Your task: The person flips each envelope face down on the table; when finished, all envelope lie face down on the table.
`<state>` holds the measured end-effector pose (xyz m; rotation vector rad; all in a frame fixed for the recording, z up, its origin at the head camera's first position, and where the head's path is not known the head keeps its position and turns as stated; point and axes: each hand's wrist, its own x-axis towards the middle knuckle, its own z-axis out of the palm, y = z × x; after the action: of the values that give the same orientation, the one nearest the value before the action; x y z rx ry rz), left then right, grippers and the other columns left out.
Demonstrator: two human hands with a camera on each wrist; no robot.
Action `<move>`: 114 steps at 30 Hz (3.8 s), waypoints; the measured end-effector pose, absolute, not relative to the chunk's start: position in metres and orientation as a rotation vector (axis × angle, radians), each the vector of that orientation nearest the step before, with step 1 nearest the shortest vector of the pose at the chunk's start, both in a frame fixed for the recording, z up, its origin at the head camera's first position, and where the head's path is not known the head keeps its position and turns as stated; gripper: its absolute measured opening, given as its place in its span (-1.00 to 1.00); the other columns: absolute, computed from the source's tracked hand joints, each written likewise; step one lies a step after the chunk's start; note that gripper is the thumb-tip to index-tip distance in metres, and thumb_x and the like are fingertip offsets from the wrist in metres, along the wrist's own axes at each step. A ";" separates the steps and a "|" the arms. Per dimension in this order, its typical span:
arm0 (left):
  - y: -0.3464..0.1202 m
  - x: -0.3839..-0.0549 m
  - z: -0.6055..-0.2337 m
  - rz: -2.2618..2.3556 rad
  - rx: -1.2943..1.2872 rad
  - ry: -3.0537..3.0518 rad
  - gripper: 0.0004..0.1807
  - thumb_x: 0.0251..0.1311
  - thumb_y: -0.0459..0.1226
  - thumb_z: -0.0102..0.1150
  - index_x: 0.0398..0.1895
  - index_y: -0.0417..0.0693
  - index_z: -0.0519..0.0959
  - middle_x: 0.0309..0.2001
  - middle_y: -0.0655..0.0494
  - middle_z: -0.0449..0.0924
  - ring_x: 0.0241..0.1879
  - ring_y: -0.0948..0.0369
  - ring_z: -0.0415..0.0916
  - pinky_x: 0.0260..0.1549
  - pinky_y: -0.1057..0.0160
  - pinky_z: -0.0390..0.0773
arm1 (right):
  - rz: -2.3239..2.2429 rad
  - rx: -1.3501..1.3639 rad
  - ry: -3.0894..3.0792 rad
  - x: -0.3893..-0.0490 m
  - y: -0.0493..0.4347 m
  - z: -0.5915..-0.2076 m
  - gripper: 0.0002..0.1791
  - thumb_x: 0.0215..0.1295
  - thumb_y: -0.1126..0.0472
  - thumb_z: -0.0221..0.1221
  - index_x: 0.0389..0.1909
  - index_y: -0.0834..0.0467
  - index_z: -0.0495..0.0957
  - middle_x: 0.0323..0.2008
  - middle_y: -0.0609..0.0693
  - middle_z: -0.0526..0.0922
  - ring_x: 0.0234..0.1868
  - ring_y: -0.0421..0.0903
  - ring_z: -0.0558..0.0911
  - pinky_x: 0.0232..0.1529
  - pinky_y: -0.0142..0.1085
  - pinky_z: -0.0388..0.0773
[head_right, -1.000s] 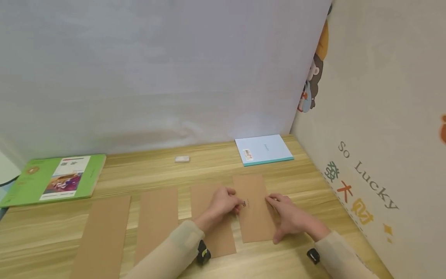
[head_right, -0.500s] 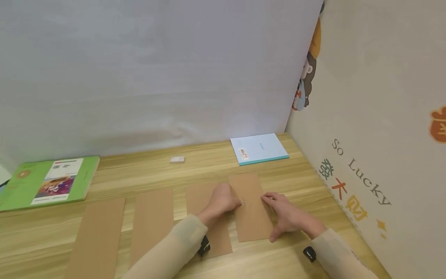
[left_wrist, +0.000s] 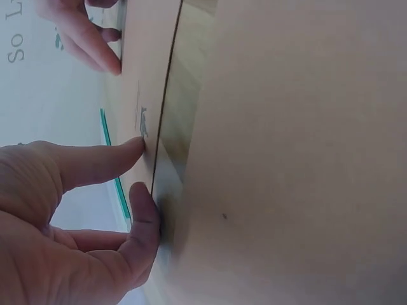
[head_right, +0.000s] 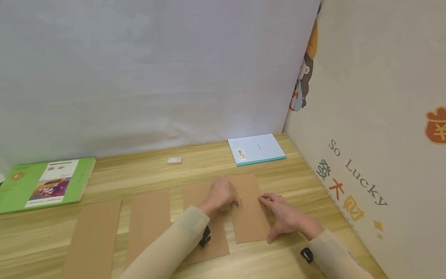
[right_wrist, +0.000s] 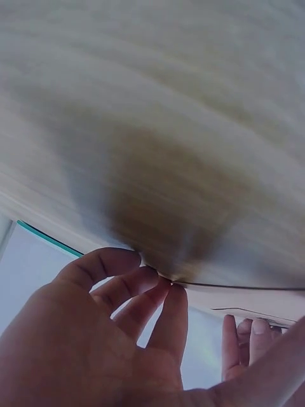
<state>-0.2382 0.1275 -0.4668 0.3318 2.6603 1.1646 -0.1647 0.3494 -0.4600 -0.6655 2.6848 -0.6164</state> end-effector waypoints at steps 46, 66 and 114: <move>0.127 -0.272 -0.470 1.019 0.176 2.707 -0.30 -0.46 -0.29 0.65 -0.18 -0.45 0.50 -0.20 -0.14 0.42 -0.30 0.09 0.35 -0.27 0.24 0.53 | -0.646 -0.706 2.689 -0.164 0.358 -0.464 0.37 -0.45 -0.21 0.55 0.38 0.38 0.13 0.33 0.29 0.13 0.29 0.27 0.15 0.16 0.15 0.25; 0.119 -0.272 -0.462 1.409 0.076 2.526 -0.27 -0.38 -0.49 0.54 0.01 -0.25 0.42 -0.16 -0.08 0.48 -0.20 0.07 0.46 -0.18 0.19 0.54 | -0.688 -0.717 2.680 -0.164 0.359 -0.466 0.37 -0.42 -0.25 0.53 0.38 0.38 0.12 0.34 0.27 0.12 0.30 0.27 0.13 0.15 0.15 0.25; 0.125 -0.236 -0.460 2.119 0.072 1.457 -0.40 0.05 -0.64 0.18 0.19 -0.52 0.22 -0.16 -0.38 0.54 -0.34 -0.03 0.63 -0.34 0.10 0.63 | -1.076 -0.668 2.561 -0.167 0.363 -0.460 -0.08 0.07 -0.01 0.39 0.39 0.24 0.19 0.29 0.26 0.26 0.15 0.24 0.35 0.01 0.15 0.37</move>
<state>-0.2363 0.1249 -0.4601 0.0720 1.4571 2.1191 -0.1672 0.3626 -0.4604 -0.6681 2.5612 -1.0764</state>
